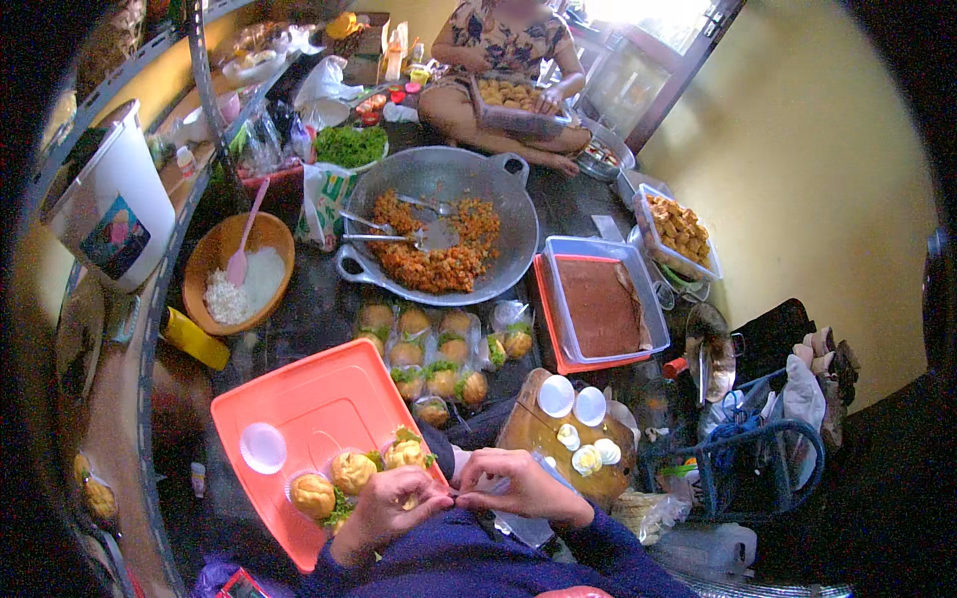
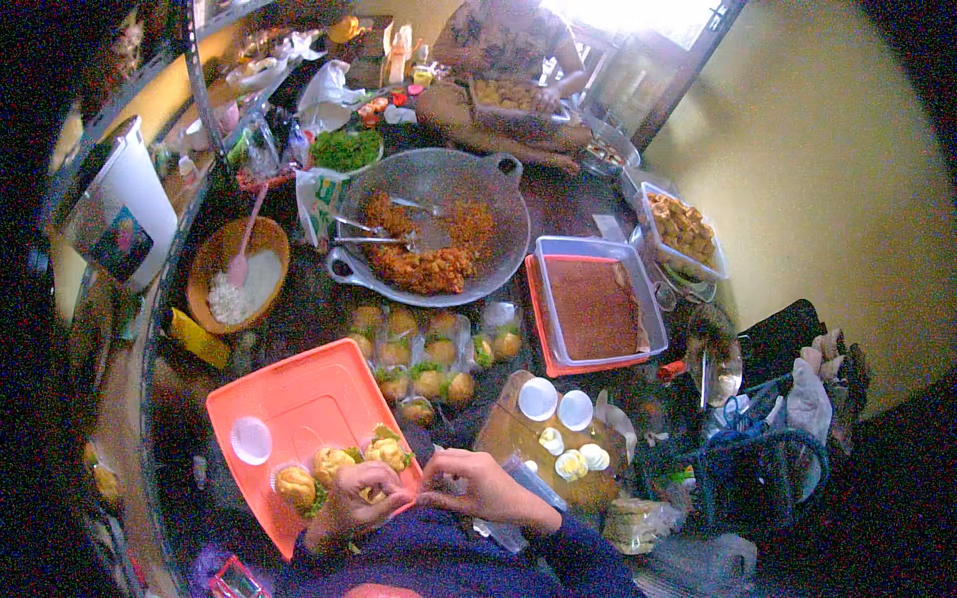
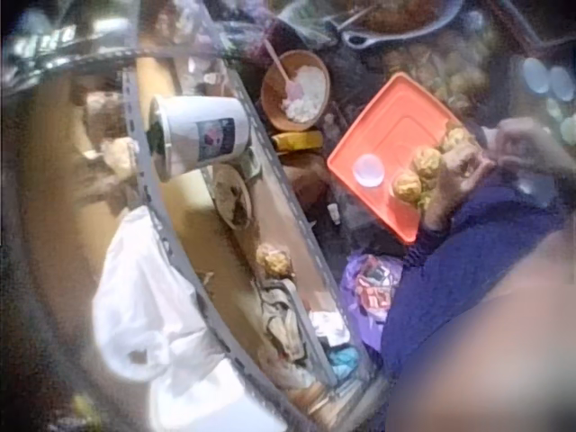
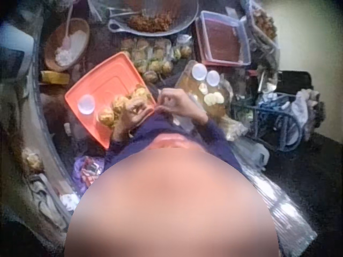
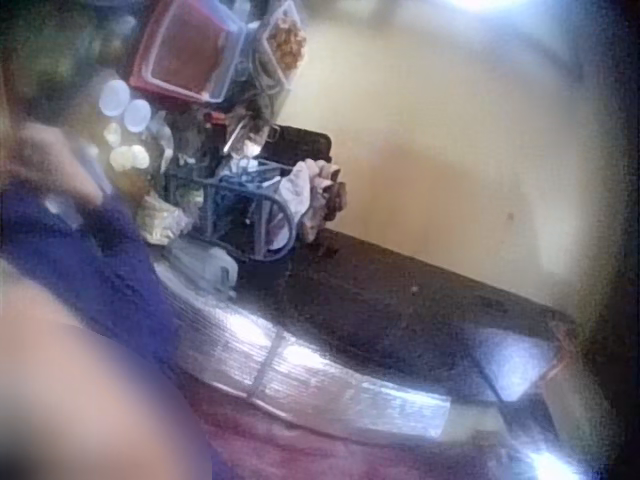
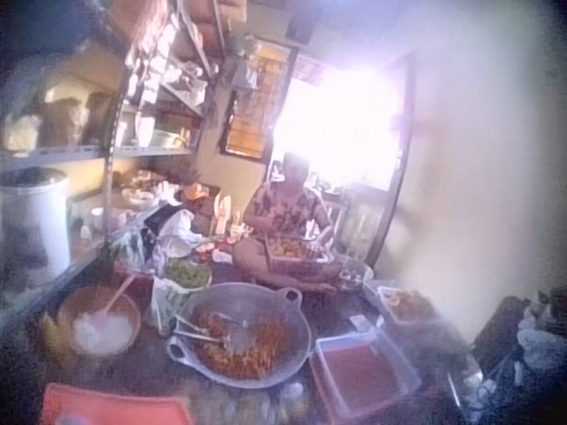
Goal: The person assembles small food items by placing lettuce into round buns and arranging them on a tray. They handle the buns and lettuce by hand, occasionally adjusting the items and placing them into plastic bags.
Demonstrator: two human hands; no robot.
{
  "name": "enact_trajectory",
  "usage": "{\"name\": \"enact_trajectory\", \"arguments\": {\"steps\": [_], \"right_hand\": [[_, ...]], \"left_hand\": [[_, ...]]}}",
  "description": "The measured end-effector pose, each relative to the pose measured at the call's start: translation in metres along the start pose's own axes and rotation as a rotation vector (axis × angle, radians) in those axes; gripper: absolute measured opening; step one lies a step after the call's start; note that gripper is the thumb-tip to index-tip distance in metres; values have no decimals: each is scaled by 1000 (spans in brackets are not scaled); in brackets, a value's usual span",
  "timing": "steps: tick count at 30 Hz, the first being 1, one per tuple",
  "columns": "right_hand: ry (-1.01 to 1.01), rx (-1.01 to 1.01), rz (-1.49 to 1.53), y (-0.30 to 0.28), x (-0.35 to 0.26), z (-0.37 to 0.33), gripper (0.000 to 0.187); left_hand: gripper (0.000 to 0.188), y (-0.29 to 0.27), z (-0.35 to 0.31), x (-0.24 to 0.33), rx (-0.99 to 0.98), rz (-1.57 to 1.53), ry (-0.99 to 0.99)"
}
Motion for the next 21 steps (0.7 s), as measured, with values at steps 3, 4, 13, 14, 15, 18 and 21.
{"name": "enact_trajectory", "arguments": {"steps": [3, 4, 13, 14, 15, 18, 21], "right_hand": [[-16, 55, -8, -7, 1, -2, 16], [9, 56, 52, -7, 4, -4, 16], [11, 10, -37, -5, 6, -9, 25], [-21, -30, -49, -3, 3, -8, 25], [-58, -72, -66, -2, 0, -7, 25], [-102, -170, -85, 7, -1, -3, 27], [-178, -188, -156, 12, -6, 0, 28]], "left_hand": [[16, 2, 0, 3, 24, 23, -60], [17, 2, 0, 5, 35, 16, -83], [14, 8, -6, 1, -24, -113, -195], [13, 8, -7, -2, -28, -110, -227], [13, 7, -7, -4, -42, -91, -250], [14, 6, -8, -4, -58, -25, -267], [15, 7, -9, 6, -47, 56, -186]]}}
Point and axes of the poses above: each hand's wrist, its own z-axis towards the middle knuckle, its own y-axis out of the palm, x = y × z, the point moved 8 cm from there along z, towards the middle knuckle, and after that the axes turned 12 degrees about -y, right-handed, at the moved point
